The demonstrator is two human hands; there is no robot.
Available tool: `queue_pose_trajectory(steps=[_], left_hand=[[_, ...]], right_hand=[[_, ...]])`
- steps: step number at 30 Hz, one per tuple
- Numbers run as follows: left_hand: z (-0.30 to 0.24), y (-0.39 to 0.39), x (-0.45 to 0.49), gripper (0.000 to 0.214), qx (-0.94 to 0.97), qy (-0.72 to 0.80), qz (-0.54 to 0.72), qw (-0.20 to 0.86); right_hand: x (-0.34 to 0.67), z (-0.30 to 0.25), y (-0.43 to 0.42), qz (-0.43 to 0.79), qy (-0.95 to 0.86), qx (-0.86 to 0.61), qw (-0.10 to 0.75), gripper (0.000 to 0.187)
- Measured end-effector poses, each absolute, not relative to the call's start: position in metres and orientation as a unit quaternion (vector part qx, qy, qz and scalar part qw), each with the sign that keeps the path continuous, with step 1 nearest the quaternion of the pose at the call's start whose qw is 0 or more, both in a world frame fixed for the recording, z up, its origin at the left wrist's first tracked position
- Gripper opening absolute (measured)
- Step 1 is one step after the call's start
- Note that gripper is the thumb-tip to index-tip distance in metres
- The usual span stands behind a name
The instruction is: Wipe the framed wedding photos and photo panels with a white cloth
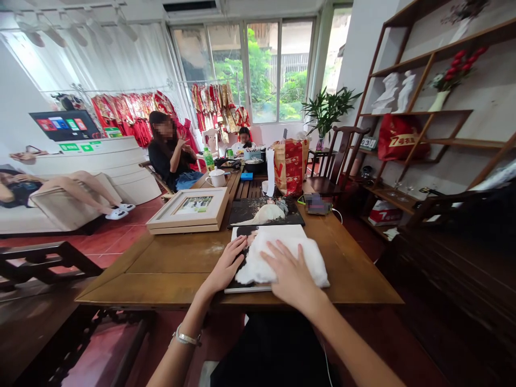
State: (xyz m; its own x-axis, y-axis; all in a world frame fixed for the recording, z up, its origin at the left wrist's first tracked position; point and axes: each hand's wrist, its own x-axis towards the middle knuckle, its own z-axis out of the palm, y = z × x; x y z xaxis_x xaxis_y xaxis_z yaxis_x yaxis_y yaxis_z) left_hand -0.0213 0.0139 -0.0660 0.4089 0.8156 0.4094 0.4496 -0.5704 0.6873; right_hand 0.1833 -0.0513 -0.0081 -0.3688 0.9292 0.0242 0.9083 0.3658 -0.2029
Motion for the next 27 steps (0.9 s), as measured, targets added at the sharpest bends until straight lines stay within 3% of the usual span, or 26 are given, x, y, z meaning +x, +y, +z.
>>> queue_pose_trajectory(steps=[10, 16, 27], left_hand=[[-0.065, 0.015, -0.023, 0.043, 0.804, 0.401, 0.366, 0.243], [-0.065, 0.014, -0.022, 0.039, 0.799, 0.425, 0.355, 0.236], [-0.062, 0.013, -0.023, 0.044, 0.807, 0.390, 0.370, 0.244]], right_hand=[[0.163, 0.007, 0.059, 0.032, -0.821, -0.569, 0.031, 0.062], [0.134, -0.001, 0.048, 0.032, -0.819, -0.570, 0.056, 0.061], [0.216, -0.013, 0.006, 0.059, -0.780, -0.615, 0.099, 0.070]])
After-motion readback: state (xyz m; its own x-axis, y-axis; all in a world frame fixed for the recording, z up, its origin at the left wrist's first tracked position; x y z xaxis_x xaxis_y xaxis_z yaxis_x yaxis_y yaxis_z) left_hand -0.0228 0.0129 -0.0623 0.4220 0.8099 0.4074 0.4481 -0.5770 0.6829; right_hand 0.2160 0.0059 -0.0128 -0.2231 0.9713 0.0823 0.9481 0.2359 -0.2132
